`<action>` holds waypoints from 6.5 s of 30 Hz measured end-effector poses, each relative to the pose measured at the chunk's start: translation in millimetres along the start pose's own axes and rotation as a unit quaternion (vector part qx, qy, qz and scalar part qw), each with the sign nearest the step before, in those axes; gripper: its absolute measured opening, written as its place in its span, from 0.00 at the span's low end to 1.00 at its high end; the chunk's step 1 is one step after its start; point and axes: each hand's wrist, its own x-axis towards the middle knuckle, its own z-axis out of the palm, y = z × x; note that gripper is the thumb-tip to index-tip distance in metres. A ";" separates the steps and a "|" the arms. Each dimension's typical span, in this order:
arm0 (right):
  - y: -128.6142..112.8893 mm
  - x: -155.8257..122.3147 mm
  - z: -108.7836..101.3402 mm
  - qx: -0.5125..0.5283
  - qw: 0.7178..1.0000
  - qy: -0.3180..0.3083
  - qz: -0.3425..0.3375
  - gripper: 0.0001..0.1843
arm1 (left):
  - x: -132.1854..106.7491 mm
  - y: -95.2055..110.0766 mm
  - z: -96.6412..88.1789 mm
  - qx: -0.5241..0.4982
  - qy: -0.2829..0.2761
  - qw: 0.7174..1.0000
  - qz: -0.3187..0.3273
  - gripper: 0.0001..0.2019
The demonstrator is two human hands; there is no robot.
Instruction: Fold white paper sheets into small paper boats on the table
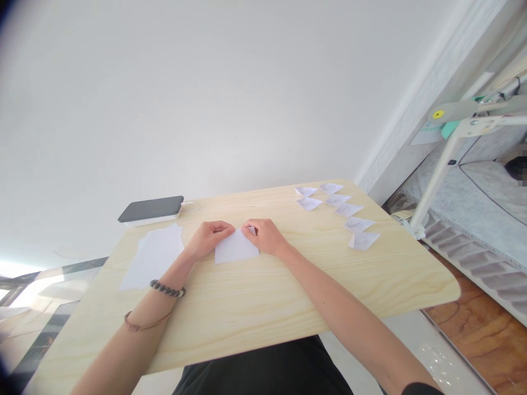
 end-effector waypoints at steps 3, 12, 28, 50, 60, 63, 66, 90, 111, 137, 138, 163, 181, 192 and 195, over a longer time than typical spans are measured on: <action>-2.7 0.9 3.6 -0.007 1.000 0.004 -0.008 0.10 | -0.7 0.9 0.8 0.011 0.008 1.000 -0.005 0.17; 12.7 3.8 -17.7 -0.022 0.998 -0.062 0.006 0.11 | 0.5 -1.2 -3.8 0.043 0.008 0.999 0.004 0.17; 17.4 2.0 -37.0 -0.023 0.997 -0.065 0.042 0.14 | 5.9 -9.8 -5.3 -0.088 -0.027 0.994 -0.054 0.14; 14.0 5.2 -30.7 0.001 0.995 -0.093 0.047 0.12 | -0.4 2.3 -6.1 0.029 -0.012 0.999 0.011 0.19; 15.9 3.8 -14.6 0.024 0.995 0.005 0.094 0.14 | 2.4 -4.3 -3.6 0.007 0.038 0.999 0.017 0.20; 17.6 4.0 -8.7 0.024 0.995 0.022 0.097 0.12 | 2.8 -3.1 -1.3 0.030 0.044 0.998 0.032 0.19; 20.4 4.1 -6.7 0.033 0.994 0.039 0.099 0.11 | 3.3 -4.2 0.4 0.135 0.033 0.987 0.080 0.17; 27.0 2.8 -11.6 -0.065 0.992 -0.053 -0.099 0.13 | 1.3 -10.6 3.5 0.339 0.014 0.924 0.178 0.18; 21.9 1.8 -14.1 -0.115 0.984 -0.073 -0.118 0.12 | 1.5 -9.0 1.6 0.363 0.008 0.915 0.178 0.17; 19.0 -0.3 -20.7 -0.096 0.989 -0.050 -0.100 0.12 | 9.5 -8.7 9.2 0.378 0.069 0.912 0.145 0.14; 18.8 0.1 -20.4 -0.096 0.989 -0.051 -0.100 0.12 | 9.7 -10.7 8.8 0.372 0.068 0.915 0.142 0.15; 5.3 -1.3 -8.7 -0.035 0.996 -0.049 -0.066 0.10 | -1.8 4.9 5.6 0.056 -0.028 0.997 0.048 0.16; 0.6 3.2 -18.1 0.022 0.993 -0.114 -0.022 0.09 | -3.7 12.0 2.1 0.012 -0.038 0.999 0.011 0.17; 6.1 -1.9 -31.9 0.062 0.982 -0.176 0.018 0.14 | -2.1 10.9 0.8 0.007 -0.048 0.999 -0.007 0.16; 5.2 -3.4 -27.9 0.060 0.984 -0.170 0.016 0.13 | -2.2 11.1 1.7 0.013 -0.051 0.999 -0.004 0.16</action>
